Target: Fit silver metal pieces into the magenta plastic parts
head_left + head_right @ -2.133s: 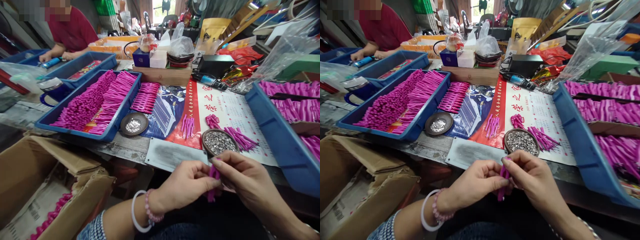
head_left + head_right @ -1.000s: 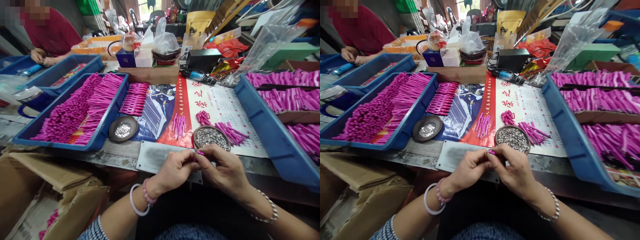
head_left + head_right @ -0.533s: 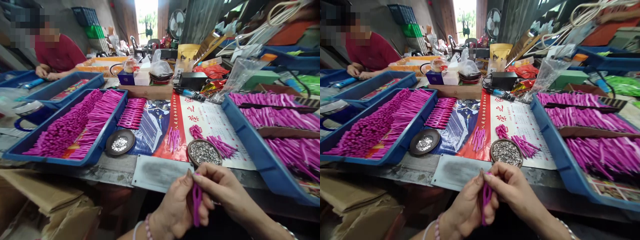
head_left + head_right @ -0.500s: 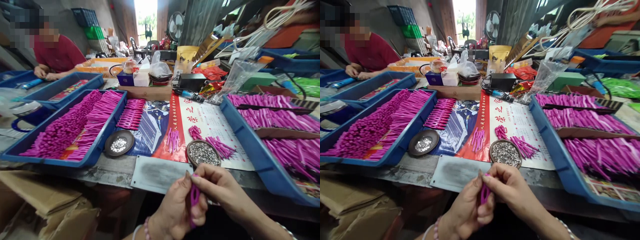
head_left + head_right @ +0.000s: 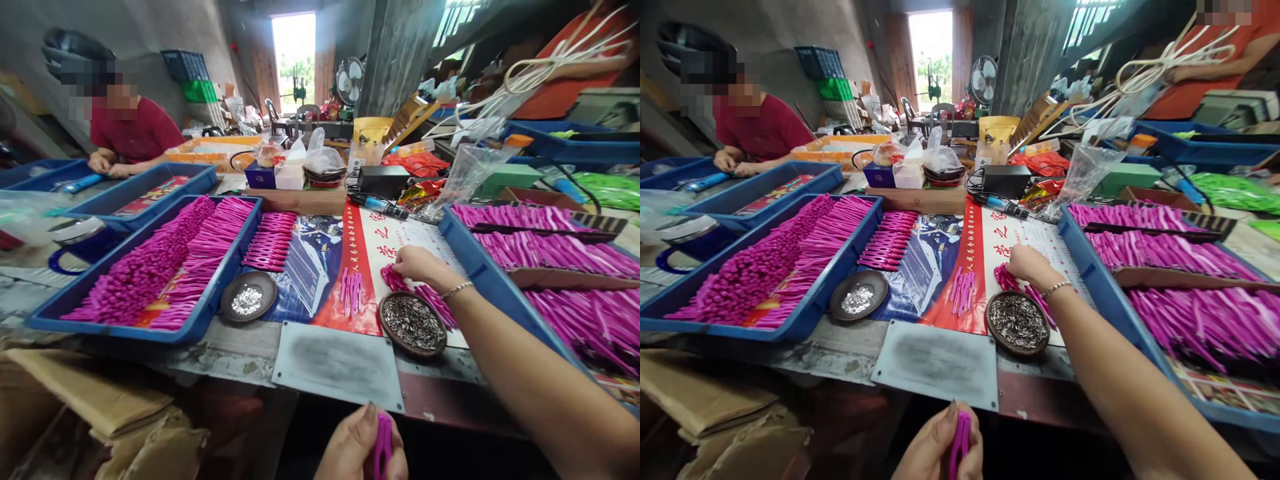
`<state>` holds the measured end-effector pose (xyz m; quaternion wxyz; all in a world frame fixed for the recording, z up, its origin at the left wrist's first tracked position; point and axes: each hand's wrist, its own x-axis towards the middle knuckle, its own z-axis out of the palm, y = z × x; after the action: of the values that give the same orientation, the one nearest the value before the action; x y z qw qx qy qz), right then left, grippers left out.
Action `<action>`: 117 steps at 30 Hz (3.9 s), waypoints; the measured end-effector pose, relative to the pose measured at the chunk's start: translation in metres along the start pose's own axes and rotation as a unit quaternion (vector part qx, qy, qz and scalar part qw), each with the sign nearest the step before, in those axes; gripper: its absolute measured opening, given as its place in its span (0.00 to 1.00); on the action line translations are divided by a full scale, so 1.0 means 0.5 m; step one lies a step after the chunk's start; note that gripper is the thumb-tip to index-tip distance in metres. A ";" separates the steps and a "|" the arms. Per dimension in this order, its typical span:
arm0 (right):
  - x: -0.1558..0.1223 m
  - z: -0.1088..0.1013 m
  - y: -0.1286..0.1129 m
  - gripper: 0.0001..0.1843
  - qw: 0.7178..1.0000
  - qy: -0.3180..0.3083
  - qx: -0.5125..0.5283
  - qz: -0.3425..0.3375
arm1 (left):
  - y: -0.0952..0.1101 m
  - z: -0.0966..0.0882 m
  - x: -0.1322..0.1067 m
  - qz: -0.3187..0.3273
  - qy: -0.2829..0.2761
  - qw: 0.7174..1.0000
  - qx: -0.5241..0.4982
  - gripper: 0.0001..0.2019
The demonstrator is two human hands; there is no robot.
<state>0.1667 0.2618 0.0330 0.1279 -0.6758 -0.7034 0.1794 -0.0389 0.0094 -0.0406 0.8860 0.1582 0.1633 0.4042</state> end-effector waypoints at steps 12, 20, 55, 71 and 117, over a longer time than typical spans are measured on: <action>-0.206 -0.045 -0.026 0.19 0.984 -0.068 0.151 -0.066 | 0.000 0.004 -0.008 -0.007 0.020 0.998 0.051 0.20; -0.393 0.047 -0.029 0.23 0.788 -0.297 0.540 -0.012 | 0.001 0.054 0.001 -0.038 0.000 0.999 0.016 0.15; -0.450 0.097 0.007 0.28 0.708 -0.203 0.664 0.126 | -0.052 0.063 0.009 -0.080 0.044 0.996 0.014 0.17; -0.431 0.089 -0.009 0.29 0.737 -0.229 0.621 0.138 | -0.062 0.051 0.009 -0.102 0.065 0.993 -0.002 0.17; -0.403 0.093 -0.067 0.28 0.737 -0.185 0.648 0.055 | 0.002 0.092 0.046 -0.084 0.098 0.987 -0.095 0.17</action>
<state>0.1276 0.0567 0.0181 0.3920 -0.4205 -0.3886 0.7201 -0.0062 0.0206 -0.0029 0.9075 0.0182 0.2229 0.3556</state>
